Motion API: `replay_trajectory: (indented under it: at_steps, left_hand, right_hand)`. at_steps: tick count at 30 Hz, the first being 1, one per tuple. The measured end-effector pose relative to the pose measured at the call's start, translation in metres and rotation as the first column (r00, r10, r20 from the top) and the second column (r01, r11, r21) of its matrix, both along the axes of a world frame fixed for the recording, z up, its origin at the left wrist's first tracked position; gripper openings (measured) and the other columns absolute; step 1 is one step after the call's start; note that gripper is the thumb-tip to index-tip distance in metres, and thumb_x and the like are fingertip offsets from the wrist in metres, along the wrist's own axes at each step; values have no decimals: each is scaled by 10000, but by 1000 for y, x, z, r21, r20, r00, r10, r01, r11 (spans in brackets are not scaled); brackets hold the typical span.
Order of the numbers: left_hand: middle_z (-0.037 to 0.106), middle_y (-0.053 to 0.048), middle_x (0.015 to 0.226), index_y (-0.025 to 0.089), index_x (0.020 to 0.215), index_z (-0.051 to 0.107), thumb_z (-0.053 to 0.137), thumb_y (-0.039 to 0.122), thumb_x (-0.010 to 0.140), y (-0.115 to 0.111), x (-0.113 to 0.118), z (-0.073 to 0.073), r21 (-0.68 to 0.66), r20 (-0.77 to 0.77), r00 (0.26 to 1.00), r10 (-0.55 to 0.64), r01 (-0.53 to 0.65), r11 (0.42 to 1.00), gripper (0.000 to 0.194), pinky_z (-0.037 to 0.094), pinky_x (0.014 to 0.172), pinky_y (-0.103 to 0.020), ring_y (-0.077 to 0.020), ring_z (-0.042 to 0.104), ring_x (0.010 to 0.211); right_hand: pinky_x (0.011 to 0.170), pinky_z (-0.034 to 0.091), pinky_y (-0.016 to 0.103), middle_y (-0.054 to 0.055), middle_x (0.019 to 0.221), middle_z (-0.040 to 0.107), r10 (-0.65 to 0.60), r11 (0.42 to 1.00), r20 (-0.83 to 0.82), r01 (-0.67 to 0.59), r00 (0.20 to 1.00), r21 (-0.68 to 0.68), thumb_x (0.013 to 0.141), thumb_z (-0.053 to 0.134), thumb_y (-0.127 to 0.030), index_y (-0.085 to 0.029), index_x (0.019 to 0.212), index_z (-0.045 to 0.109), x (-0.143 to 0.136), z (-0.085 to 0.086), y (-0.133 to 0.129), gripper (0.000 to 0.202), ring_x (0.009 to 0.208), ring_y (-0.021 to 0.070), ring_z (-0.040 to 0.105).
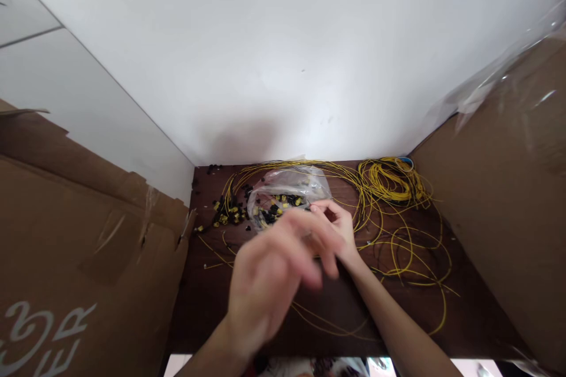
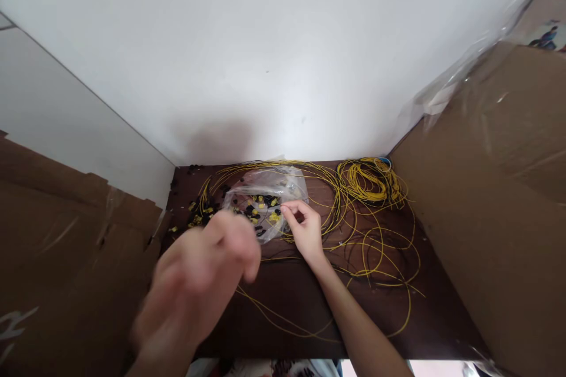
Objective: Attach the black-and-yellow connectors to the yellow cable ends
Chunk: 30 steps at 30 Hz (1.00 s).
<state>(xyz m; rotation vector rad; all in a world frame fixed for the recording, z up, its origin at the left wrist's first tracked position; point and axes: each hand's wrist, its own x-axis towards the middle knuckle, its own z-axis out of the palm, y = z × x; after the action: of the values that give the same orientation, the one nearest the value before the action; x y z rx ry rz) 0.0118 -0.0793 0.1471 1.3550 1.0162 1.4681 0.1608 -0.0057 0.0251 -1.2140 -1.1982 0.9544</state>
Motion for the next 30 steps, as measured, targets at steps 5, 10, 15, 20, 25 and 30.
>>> replay_trajectory:
  at_steps: [5,10,15,20,25,30]
  left_hand:
    - [590,-33,857,181,881,570,617,187,753,72,30,-62,-151,120,986,115,-96,984,136,474,731,-255,-138,565,812]
    - [549,-3,770,169,784,500,632,171,721,83,31,-114,-110,-38,996,85,-88,990,147,456,687,-219,-108,550,724]
    - [563,-28,794,172,779,550,620,212,768,74,30,-131,17,-183,982,-38,42,999,81,476,702,-254,-135,559,751]
    - [568,-41,848,176,842,573,601,227,799,73,31,-134,36,-173,985,2,4,999,72,488,736,-269,-150,569,801]
    - [539,-44,875,174,842,587,596,211,803,76,30,-134,46,-136,990,22,-16,999,55,495,729,-262,-148,555,829]
    - [539,-53,911,169,828,591,601,208,796,77,29,-135,33,-100,995,20,-17,999,51,504,740,-263,-157,559,880]
  right_hand:
    - [605,424,260,7,657,606,-45,998,14,44,999,43,774,607,-354,-170,787,666,1,-7,3,194,601,132,517]
    - [605,445,267,12,672,618,-75,996,-40,77,996,45,775,610,-345,-173,807,656,0,-10,3,181,604,134,535]
    - [647,482,288,26,717,656,-52,998,-35,53,998,31,782,601,-352,-180,811,650,-2,-7,1,181,651,150,582]
    - [642,490,282,24,710,670,-6,1000,-59,7,998,11,767,623,-347,-181,805,654,-2,-8,1,174,650,154,602]
    - [619,487,278,20,678,656,22,1000,-78,-24,997,-13,763,628,-352,-179,794,656,-3,-9,3,178,620,148,591]
    - [607,491,275,16,663,652,38,999,-72,-40,997,-24,757,629,-366,-178,804,656,-3,-9,3,196,608,144,589]
